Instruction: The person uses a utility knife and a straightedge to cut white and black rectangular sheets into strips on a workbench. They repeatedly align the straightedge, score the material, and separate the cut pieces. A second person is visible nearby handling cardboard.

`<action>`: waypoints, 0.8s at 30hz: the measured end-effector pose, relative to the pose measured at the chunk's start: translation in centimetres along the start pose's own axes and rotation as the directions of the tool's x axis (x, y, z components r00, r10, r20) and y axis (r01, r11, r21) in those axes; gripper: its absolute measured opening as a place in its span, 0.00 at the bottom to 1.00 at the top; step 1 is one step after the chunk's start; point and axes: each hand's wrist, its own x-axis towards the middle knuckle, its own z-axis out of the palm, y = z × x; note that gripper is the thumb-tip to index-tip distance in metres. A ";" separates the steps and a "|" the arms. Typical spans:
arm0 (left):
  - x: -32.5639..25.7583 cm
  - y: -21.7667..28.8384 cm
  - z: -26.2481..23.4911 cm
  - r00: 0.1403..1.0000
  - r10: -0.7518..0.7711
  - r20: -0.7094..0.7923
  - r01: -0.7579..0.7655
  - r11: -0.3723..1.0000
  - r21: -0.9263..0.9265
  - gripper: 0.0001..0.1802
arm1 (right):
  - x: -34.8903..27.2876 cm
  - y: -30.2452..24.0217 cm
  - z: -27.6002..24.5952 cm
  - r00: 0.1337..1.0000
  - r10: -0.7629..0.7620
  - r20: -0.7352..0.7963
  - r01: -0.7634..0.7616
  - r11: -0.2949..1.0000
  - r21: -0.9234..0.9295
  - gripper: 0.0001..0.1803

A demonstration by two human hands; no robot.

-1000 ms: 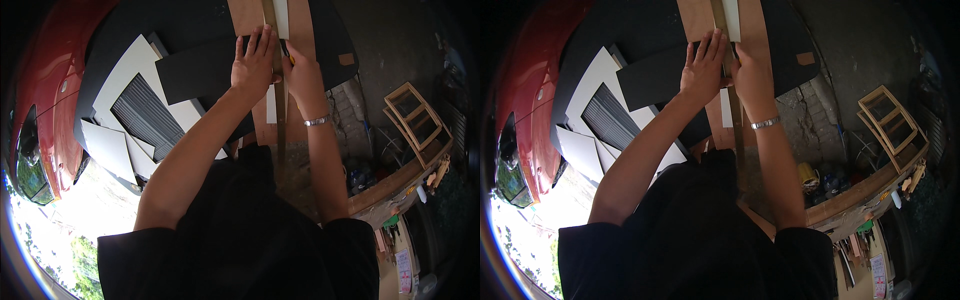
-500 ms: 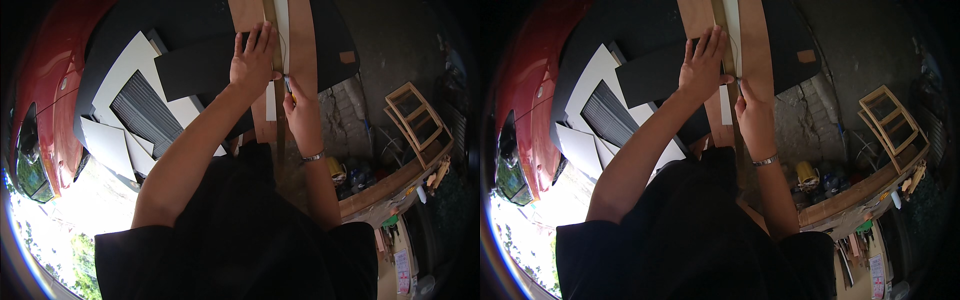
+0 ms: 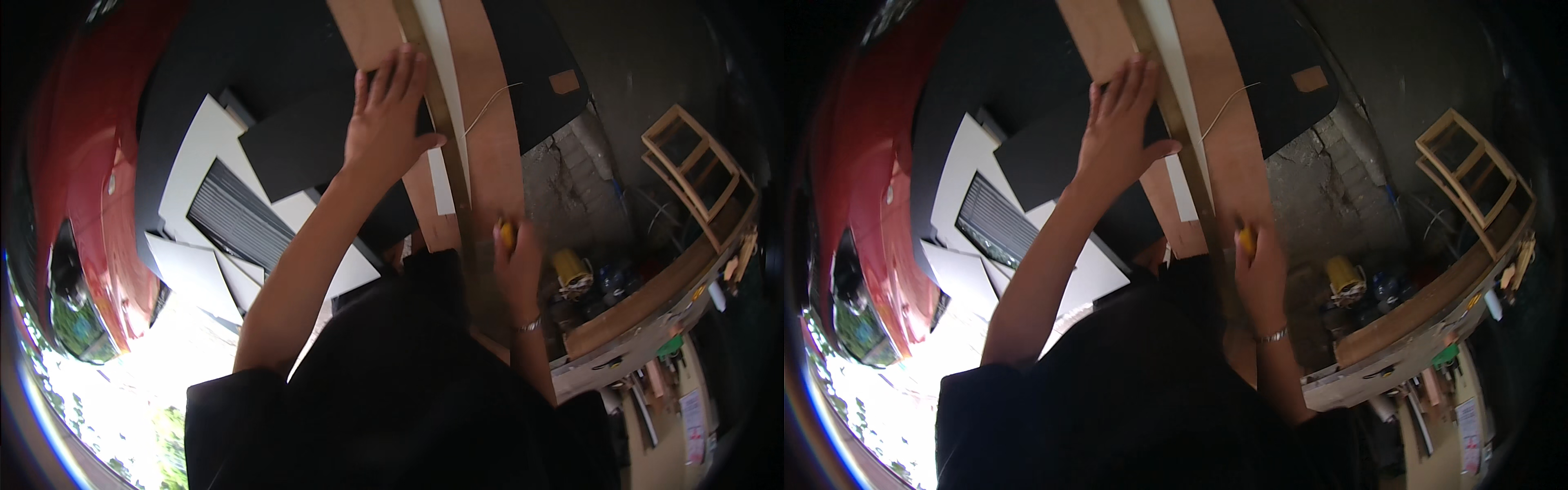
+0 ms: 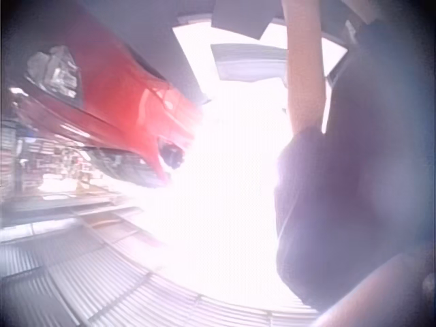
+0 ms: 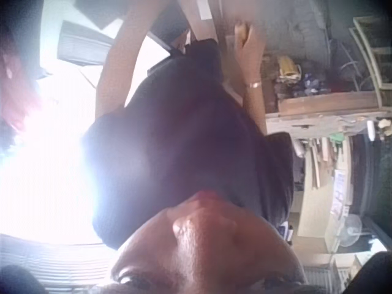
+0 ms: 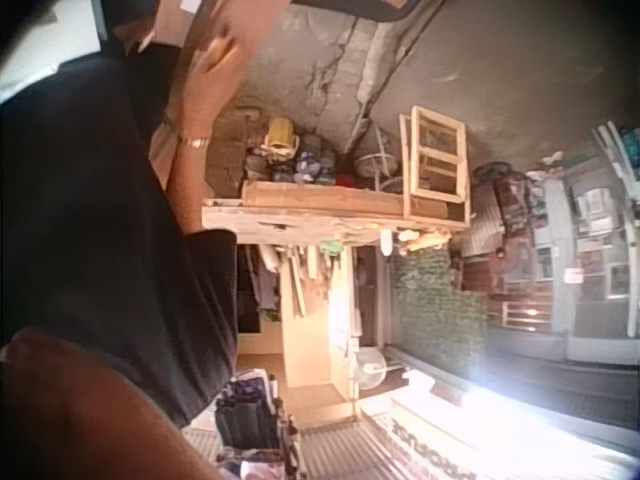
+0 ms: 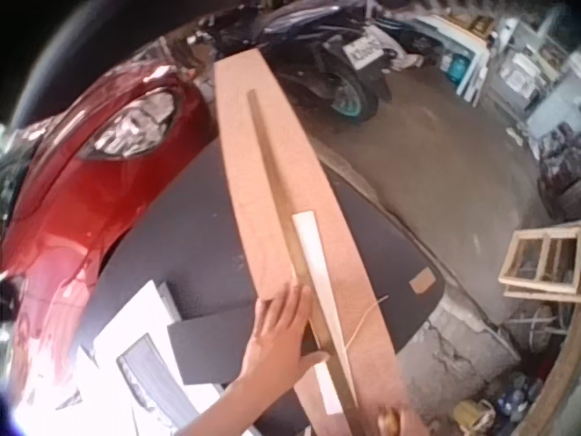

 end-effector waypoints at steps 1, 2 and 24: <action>-0.1 -0.7 -0.3 1.000 -0.006 -0.016 0.005 0.998 -0.065 0.69 | -2.4 2.4 1.6 1.000 -0.020 0.024 0.021 1.000 -0.019 0.17; -0.4 -1.2 -0.5 1.000 0.005 -0.007 -0.006 0.999 -0.054 0.71 | -4.7 4.3 3.2 0.998 -0.036 0.050 0.038 0.999 -0.040 0.19; -4.3 -2.0 -9.9 0.990 0.126 -0.061 -0.129 0.991 -0.043 0.75 | -3.4 12.4 -3.0 0.925 0.302 -0.230 -0.265 0.948 0.179 0.24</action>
